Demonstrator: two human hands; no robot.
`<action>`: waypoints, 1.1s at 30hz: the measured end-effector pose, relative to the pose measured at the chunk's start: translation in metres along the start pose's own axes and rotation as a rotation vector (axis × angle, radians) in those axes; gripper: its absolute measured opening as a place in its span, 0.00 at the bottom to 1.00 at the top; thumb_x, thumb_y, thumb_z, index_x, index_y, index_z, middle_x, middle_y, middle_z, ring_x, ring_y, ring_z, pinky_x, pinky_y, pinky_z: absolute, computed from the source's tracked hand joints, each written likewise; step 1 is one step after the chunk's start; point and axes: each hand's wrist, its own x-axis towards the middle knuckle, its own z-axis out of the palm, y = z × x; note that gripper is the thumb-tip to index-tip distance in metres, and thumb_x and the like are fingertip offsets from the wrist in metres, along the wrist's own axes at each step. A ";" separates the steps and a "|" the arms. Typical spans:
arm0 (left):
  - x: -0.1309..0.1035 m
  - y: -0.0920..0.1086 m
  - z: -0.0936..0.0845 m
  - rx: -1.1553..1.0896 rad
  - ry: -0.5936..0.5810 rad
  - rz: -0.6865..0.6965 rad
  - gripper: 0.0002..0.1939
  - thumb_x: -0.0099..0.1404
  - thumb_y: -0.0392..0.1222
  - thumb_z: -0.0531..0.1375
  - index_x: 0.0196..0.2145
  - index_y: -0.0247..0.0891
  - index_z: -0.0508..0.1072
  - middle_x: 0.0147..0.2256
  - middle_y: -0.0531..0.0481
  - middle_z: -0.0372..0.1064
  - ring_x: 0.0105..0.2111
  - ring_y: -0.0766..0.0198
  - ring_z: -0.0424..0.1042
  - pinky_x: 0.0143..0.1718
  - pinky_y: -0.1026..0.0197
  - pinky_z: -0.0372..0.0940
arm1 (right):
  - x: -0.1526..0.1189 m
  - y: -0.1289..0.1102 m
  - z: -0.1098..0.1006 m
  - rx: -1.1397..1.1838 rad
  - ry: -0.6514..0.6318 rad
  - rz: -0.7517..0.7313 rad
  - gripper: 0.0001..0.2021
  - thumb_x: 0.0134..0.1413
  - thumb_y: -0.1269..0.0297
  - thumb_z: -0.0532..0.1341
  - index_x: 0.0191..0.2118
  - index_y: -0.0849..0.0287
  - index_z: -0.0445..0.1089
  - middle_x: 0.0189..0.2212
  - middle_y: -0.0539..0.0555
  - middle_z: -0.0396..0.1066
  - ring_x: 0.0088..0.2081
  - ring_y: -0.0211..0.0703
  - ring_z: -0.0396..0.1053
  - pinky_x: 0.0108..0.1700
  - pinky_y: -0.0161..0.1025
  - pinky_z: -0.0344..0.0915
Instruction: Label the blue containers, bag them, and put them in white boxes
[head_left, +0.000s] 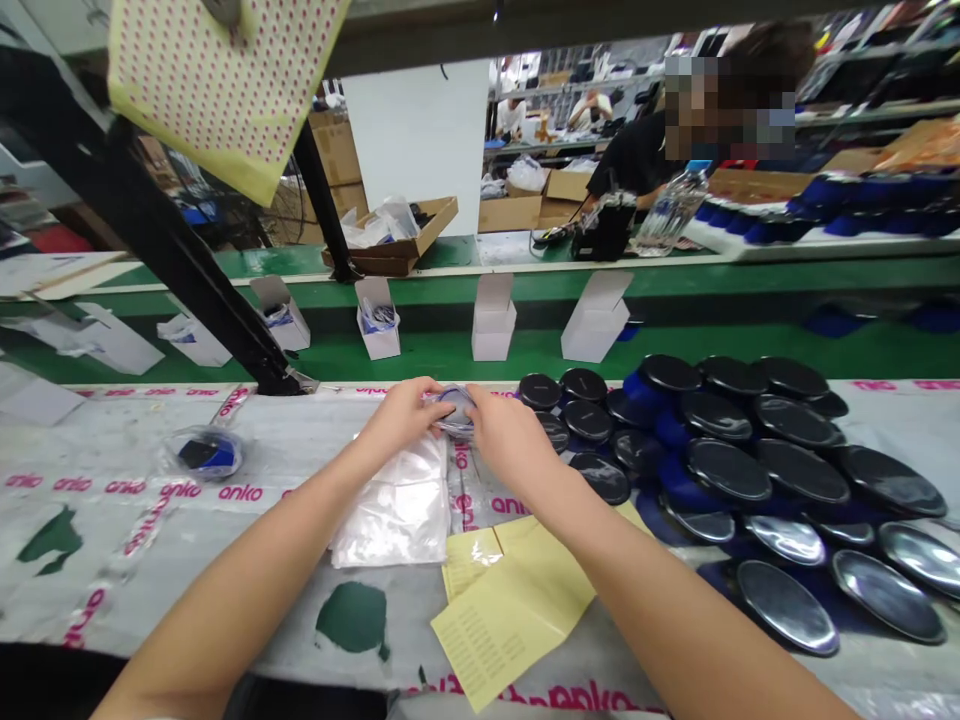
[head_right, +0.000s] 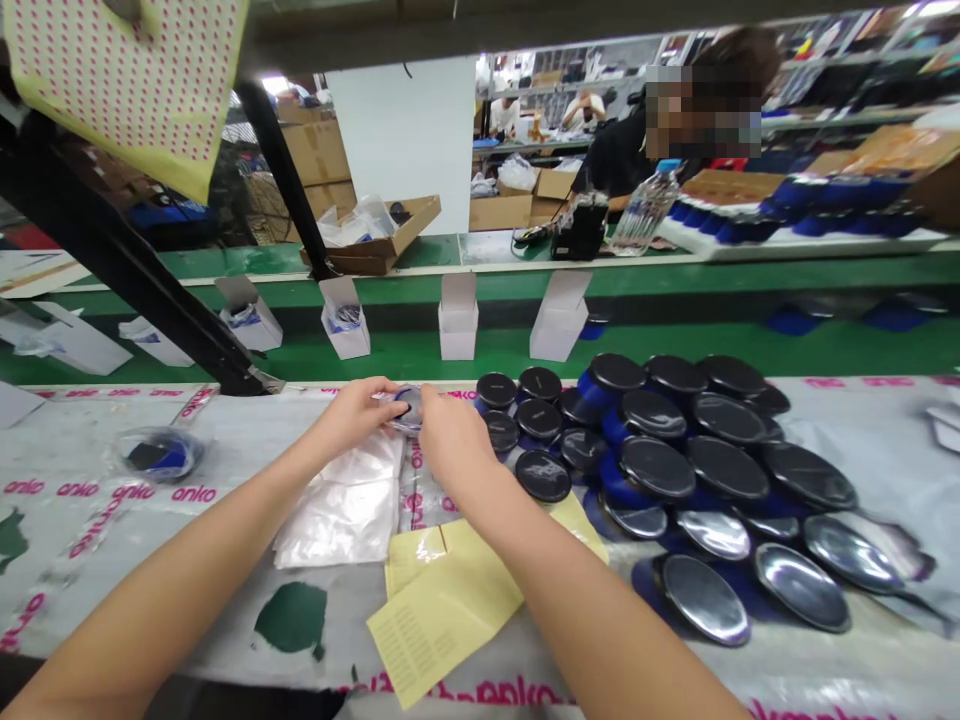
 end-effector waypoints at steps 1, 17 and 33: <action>0.002 0.001 -0.001 0.030 0.021 0.024 0.04 0.60 0.39 0.64 0.33 0.37 0.74 0.26 0.53 0.74 0.21 0.63 0.72 0.28 0.61 0.66 | 0.001 -0.003 -0.002 -0.023 0.000 -0.008 0.16 0.68 0.69 0.52 0.56 0.63 0.69 0.47 0.66 0.75 0.49 0.57 0.75 0.43 0.44 0.66; -0.030 -0.011 -0.045 0.061 0.140 0.059 0.16 0.60 0.51 0.63 0.41 0.38 0.75 0.39 0.45 0.78 0.35 0.55 0.78 0.39 0.55 0.71 | 0.098 0.011 -0.081 -0.137 0.188 -0.070 0.25 0.60 0.58 0.60 0.58 0.64 0.58 0.48 0.66 0.72 0.45 0.56 0.71 0.42 0.45 0.64; -0.047 -0.021 -0.082 0.507 -0.244 0.017 0.19 0.58 0.45 0.63 0.47 0.40 0.76 0.49 0.43 0.76 0.48 0.49 0.74 0.50 0.53 0.66 | 0.057 0.014 -0.067 -0.420 -0.001 -0.070 0.15 0.59 0.61 0.62 0.49 0.63 0.74 0.52 0.69 0.69 0.57 0.70 0.60 0.52 0.64 0.60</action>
